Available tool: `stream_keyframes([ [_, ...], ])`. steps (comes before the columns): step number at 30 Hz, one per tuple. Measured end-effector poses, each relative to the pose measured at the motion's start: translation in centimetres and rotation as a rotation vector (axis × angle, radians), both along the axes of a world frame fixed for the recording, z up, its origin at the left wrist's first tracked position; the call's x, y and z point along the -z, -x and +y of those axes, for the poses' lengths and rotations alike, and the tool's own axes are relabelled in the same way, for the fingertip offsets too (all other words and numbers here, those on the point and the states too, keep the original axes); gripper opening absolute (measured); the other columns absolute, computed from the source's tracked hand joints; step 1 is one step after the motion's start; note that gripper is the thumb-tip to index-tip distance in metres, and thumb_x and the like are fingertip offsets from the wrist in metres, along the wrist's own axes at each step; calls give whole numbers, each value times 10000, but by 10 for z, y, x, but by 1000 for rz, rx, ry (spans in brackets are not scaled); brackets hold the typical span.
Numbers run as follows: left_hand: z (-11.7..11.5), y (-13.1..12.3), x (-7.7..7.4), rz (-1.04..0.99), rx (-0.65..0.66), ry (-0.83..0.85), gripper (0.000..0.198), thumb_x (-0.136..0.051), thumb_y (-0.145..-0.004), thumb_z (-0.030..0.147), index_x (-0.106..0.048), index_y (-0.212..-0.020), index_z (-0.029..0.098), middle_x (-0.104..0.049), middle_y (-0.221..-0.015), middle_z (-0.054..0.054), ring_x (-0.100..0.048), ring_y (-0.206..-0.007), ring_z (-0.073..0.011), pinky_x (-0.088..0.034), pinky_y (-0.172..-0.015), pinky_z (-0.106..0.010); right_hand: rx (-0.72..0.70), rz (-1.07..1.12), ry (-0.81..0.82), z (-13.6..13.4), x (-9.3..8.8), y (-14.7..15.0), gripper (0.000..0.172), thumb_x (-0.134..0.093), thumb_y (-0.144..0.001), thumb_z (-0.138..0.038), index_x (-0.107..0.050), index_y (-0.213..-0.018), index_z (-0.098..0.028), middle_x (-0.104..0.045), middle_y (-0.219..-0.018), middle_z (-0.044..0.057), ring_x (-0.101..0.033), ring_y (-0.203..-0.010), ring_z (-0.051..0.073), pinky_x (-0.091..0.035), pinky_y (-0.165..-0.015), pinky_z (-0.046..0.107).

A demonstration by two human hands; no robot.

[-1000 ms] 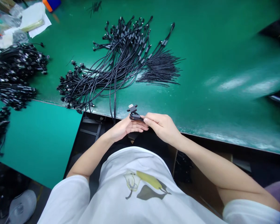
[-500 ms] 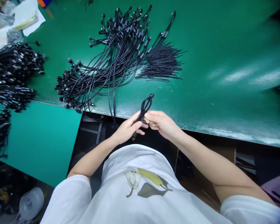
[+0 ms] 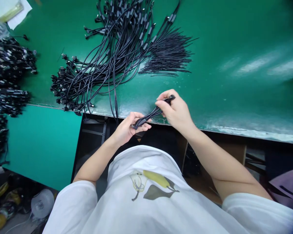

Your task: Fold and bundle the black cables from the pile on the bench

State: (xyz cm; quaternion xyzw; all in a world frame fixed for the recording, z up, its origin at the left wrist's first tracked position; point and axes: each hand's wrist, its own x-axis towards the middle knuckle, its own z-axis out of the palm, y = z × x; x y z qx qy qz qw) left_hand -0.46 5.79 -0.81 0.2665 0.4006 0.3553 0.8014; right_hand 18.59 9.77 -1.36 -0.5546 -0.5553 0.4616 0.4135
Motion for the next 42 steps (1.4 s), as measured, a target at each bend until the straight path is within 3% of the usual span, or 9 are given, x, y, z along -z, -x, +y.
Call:
stream_keyframes([
  [6, -6, 7, 2, -16, 102, -69, 506, -897, -612, 415, -535, -868, 170, -697, -1117, -71, -734, -836, -159, -564, -760, -254, 51, 361, 151, 5, 4, -10, 438, -815, -687, -487, -529, -879, -216, -455, -681, -51, -395, -458, 46, -350, -377, 199],
  [9, -10, 3, 4, 8, 124, -108, 578, -941, -541, 336, -523, -909, 182, -708, -1061, -50, -734, -878, -166, -554, -784, -250, 116, 450, 191, 4, 2, -9, 475, -827, -668, -492, -487, -843, -211, -454, -701, -61, -346, -416, 20, -302, -323, 184],
  [12, -13, -4, 7, 112, 52, -168, 503, -888, -644, 349, -460, -851, 186, -718, -919, -25, -723, -758, -135, -539, -700, -235, 136, 512, 225, 3, 0, -7, 537, -843, -631, -522, -462, -851, -215, -444, -724, -69, -323, -416, 5, -342, -323, 173],
  [15, -12, -9, 9, 163, -106, -231, 470, -795, -748, 436, -401, -864, 207, -720, -906, -13, -698, -670, -118, -518, -621, -235, 105, 542, 243, 0, -2, -5, 574, -854, -603, -523, -471, -913, -229, -426, -740, -68, -374, -478, 19, -494, -439, 190],
  [20, -1, -17, 5, 263, -309, -257, 394, -715, -795, 389, -399, -968, 228, -683, -809, 32, -651, -648, -101, -504, -665, -256, 74, 466, 231, -15, -5, 1, 483, -771, -710, -411, -416, -1005, -268, -442, -848, -22, -475, -638, 81, -600, -633, 274],
  [28, 8, -17, -3, 247, -253, -124, 215, -598, -699, 216, -469, -868, 189, -557, -543, 66, -455, -446, -69, -306, -474, -216, -61, 465, 256, -23, -13, -6, 372, -612, -753, -297, -362, -1029, -284, -426, -877, -16, -440, -636, 87, -603, -664, 318],
  [35, 5, -37, -8, 155, -319, -90, 228, -570, -725, 216, -344, -754, 215, -415, -499, 97, -318, -387, -38, -220, -448, -214, 9, 658, 266, -15, -17, -12, 338, -566, -677, -180, -373, -942, -263, -423, -827, -40, -437, -578, 72, -597, -664, 351],
  [38, 9, -35, -5, 144, -341, -81, 217, -566, -729, 212, -353, -772, 218, -395, -506, 101, -306, -385, -37, -219, -444, -215, 4, 568, 150, -12, -9, -25, 320, -537, -680, -128, -433, -951, -263, -489, -923, -30, -508, -599, 68, -592, -702, 353],
  [42, 13, -8, 0, 310, -327, -230, 165, -599, -815, 248, -450, -870, 206, -530, -574, 70, -434, -467, -57, -309, -488, -204, -225, 183, -52, -18, 1, -56, 151, -513, -816, -150, -634, -877, -216, -579, -1025, 53, -625, -755, 120, -583, -731, 318],
])
